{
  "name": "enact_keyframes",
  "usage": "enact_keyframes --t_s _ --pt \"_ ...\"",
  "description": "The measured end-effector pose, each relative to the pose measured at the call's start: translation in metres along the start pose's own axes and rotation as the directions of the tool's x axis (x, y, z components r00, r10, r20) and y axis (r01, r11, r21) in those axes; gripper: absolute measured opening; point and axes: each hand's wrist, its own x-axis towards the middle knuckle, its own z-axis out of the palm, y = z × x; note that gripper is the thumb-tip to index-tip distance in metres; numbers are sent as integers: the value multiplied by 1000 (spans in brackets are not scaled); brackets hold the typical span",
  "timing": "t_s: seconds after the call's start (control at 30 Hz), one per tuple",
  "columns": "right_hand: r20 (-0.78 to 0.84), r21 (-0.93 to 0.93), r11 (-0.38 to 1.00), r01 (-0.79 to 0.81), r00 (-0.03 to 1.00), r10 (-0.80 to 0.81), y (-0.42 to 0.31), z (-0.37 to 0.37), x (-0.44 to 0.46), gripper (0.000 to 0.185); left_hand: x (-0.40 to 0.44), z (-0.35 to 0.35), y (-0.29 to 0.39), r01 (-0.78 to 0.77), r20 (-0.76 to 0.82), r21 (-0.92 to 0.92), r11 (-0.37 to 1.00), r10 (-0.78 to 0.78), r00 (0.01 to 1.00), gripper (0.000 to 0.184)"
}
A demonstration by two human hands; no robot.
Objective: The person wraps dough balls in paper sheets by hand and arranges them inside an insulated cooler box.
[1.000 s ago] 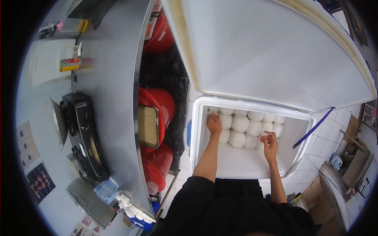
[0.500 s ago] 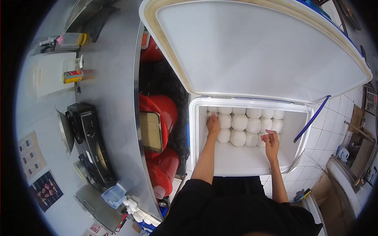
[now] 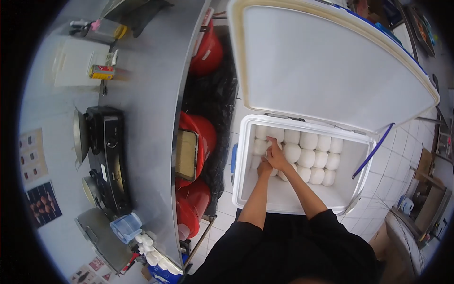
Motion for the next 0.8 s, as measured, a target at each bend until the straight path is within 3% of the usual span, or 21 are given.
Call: enact_keyframes --t_s 0.07,0.1,0.13,0.2,0.3,0.37,0.4,0.43,0.47,0.5,0.53,0.57,0.6,0.63,0.67,0.7,0.73,0.77,0.8 --pt "-21 -114 993 -3 1000 0 9 15 13 61 59 42 -57 -260 -42 -86 962 257 965 55" --pt "-29 -147 989 22 999 -26 19 19 18 67 65 43 -61 -298 -13 -152 942 300 954 55" --pt "-34 -180 983 41 998 -48 30 22 18 73 69 44 -64 -330 16 -219 918 342 940 56" --pt "-22 -127 989 81 996 -84 44 26 16 69 18 -5 -16 -200 195 -391 899 293 936 53" --pt "33 29 986 167 985 -167 80 7 31 60 -46 -31 22 -492 177 -134 860 510 842 48" --pt "157 181 974 132 974 -161 111 -15 39 49 -93 -89 31 -603 115 66 795 595 796 44" --pt "198 137 985 107 971 -133 91 -24 29 45 -168 -147 36 -544 -9 -170 821 551 834 50" --pt "185 62 968 241 951 -249 92 -29 29 41 -193 -161 10 -604 -24 -368 707 642 766 56" --pt "83 88 965 246 964 -253 64 -24 20 38 -215 -173 -18 -643 -75 -536 547 728 682 62" --pt "38 136 954 269 960 -276 36 -26 8 36 -252 -206 -46 -410 55 -788 459 716 696 66" --pt "-95 113 928 355 933 -346 16 -19 -1 34 -297 -239 -85 -127 158 -942 310 745 648 70" --pt "-198 68 916 396 905 -376 -5 -11 -8 33 -333 -262 -132 -149 108 -951 270 743 661 76" --pt "-316 17 877 481 834 -451 -35 8 -23 33 -357 -269 -187 -191 -24 -965 177 672 740 79" --pt "-399 -144 845 515 751 -525 -68 28 -38 33 -382 -274 -241 -273 -172 -947 170 451 876 77" --pt "-479 -199 818 539 675 -561 -103 57 -57 33 -398 -263 -302 -372 -343 -919 133 197 918 75" --pt "-485 -207 797 567 648 -587 -135 93 -77 33 -420 -254 -358 -482 -485 -871 101 -16 874 67" --pt "-497 -217 778 590 619 -608 -161 131 -95 32 -427 -228 -419 -526 -539 -838 144 -368 758 61" --pt "-439 -110 683 722 581 -685 -180 179 -107 31 -440 -205 -473 -618 -556 -770 161 -644 525 49" --pt "-304 -215 694 687 629 -716 -207 222 -137 29 -449 -184 -532 -583 -533 -761 286 -788 309 41"
